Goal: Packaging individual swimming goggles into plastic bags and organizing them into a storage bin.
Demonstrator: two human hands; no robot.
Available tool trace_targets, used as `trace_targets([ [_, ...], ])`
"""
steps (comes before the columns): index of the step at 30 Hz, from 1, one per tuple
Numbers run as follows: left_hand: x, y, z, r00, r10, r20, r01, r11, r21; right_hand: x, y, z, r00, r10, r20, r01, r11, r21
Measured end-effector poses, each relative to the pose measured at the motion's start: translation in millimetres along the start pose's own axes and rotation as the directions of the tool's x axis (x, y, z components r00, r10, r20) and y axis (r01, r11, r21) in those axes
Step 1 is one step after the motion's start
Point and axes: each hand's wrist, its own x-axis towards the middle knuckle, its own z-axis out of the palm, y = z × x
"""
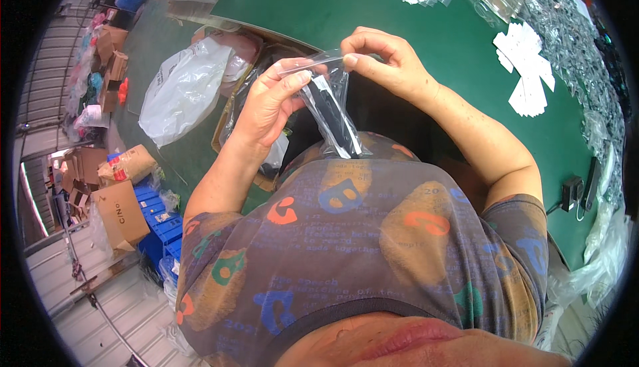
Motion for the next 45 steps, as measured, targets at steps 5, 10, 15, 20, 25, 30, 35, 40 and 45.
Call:
trace_targets([
  [5, 1.0, 0.6, 1.5, 1.0, 0.022, -0.021, -0.022, 1.0, 0.021, 0.8, 4.6, 2.4, 0.998, -0.066, 0.019, 0.067, 0.997, -0.038],
  [10, 0.4, 0.0, 1.4, 0.997, 0.067, -0.032, -0.063, 0.993, 0.098, 1.2, 6.8, 4.1, 0.995, -0.095, 0.013, 0.096, 0.995, -0.033],
  [15, -1.9, 1.6, 8.1, 0.987, 0.15, -0.055, -0.137, 0.971, 0.196, 1.3, 10.1, 4.0, 0.996, -0.09, 0.007, 0.09, 0.996, -0.015],
  [20, -1.2, -3.3, 6.9, 0.982, 0.178, -0.055, -0.165, 0.97, 0.181, 1.8, 8.1, 6.0, 0.994, 0.108, 0.031, -0.112, 0.974, 0.195],
  [25, -0.7, -8.1, 7.4, 0.985, 0.165, -0.05, -0.155, 0.973, 0.171, 2.4, 7.3, 3.1, 0.997, 0.033, 0.072, -0.036, 0.999, 0.032],
  [30, 1.0, -11.5, 8.9, 0.985, 0.163, -0.058, -0.152, 0.975, 0.165, 3.0, 13.4, 4.6, 0.996, -0.007, 0.089, 0.006, 1.0, 0.01],
  [35, 1.9, -12.5, 6.1, 0.986, 0.155, -0.058, -0.143, 0.975, 0.172, 2.4, 10.9, 7.1, 0.998, -0.024, 0.052, 0.025, 0.999, -0.027],
  [40, 0.8, -12.4, 5.4, 0.986, 0.156, -0.06, -0.143, 0.974, 0.174, 2.3, 7.7, 7.0, 0.997, -0.064, 0.042, 0.067, 0.995, -0.074],
  [45, -0.2, -16.9, 6.5, 0.987, 0.149, -0.061, -0.14, 0.981, 0.137, 4.6, 9.5, 3.5, 0.993, -0.047, 0.104, 0.056, 0.994, -0.092],
])
